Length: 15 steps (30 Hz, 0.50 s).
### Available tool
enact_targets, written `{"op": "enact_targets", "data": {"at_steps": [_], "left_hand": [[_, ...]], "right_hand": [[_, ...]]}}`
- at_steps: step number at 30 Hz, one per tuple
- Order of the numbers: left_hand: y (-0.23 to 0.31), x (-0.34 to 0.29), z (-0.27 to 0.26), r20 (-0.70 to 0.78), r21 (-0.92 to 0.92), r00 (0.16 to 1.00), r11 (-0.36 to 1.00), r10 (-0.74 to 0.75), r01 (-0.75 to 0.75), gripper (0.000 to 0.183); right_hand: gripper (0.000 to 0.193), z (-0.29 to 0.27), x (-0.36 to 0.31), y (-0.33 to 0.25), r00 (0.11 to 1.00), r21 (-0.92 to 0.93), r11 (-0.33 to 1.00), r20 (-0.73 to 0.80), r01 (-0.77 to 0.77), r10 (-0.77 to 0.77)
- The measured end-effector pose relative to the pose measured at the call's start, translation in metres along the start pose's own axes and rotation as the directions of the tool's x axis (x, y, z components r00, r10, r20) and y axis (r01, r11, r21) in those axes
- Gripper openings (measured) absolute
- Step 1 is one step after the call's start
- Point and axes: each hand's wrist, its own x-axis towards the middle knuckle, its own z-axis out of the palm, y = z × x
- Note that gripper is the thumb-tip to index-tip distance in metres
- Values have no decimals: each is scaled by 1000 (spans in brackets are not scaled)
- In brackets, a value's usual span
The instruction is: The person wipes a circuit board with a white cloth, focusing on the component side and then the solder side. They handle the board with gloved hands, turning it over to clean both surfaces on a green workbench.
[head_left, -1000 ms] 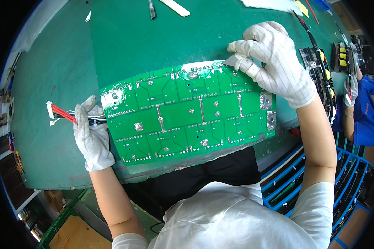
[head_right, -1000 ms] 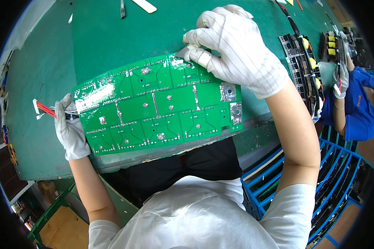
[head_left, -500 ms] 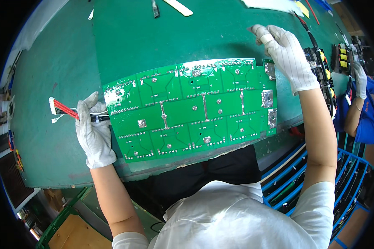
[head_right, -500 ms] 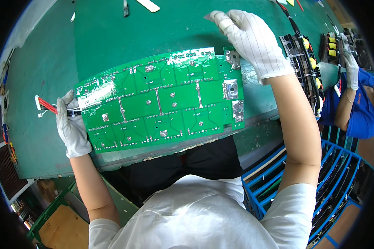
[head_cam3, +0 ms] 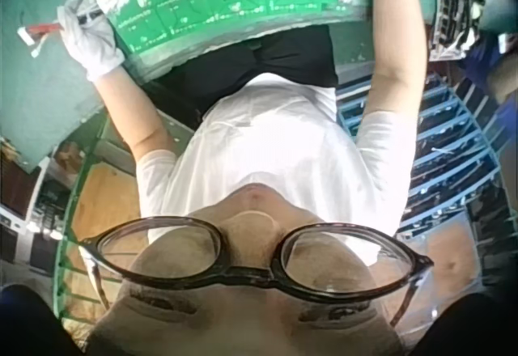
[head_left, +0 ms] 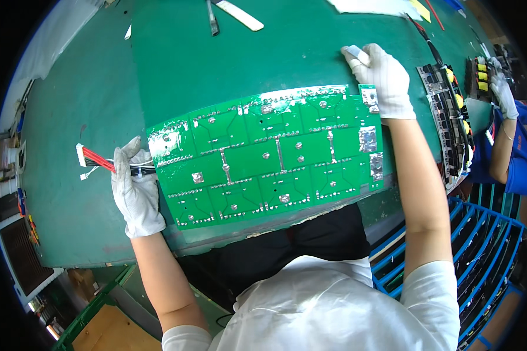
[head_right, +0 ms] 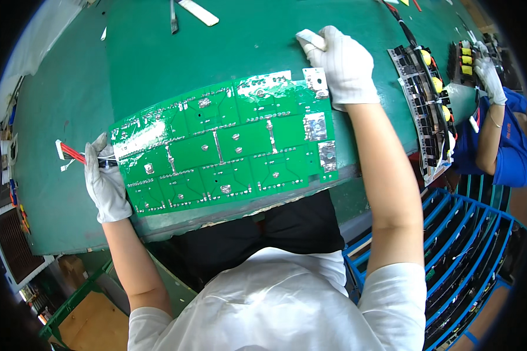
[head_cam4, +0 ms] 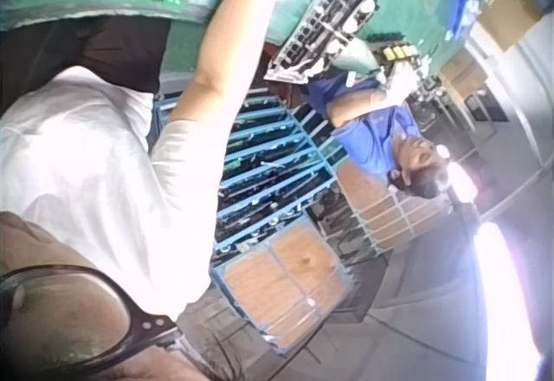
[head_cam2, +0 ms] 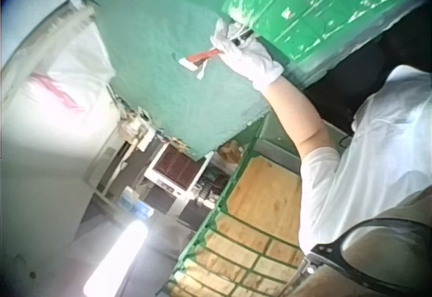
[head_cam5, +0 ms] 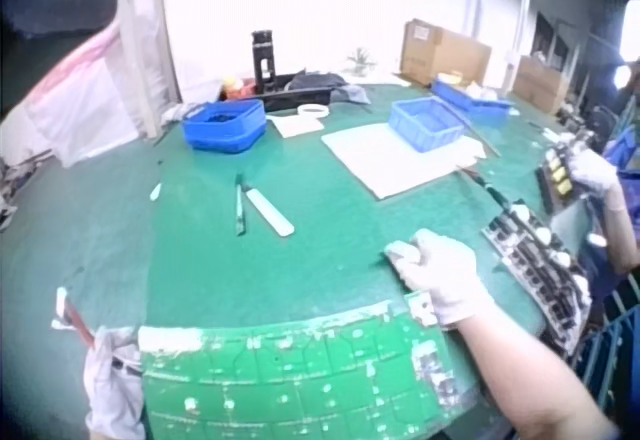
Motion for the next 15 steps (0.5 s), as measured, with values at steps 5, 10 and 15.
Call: {"op": "enact_targets", "data": {"at_steps": [5,10,15], "left_hand": [[2,-2,6,-31,-4,999,1000,14,-14,43],[2,1,-1,91,3,996,1000,8,-8,47],[2,1,-16,175,-30,984,999,-33,39,46]], "right_hand": [[55,0,-1,3,999,21,1000,36,-2,1],[64,-8,1,1,995,51,999,100,-11,6],[60,-18,-4,-8,985,0,987,55,164,-163]]}}
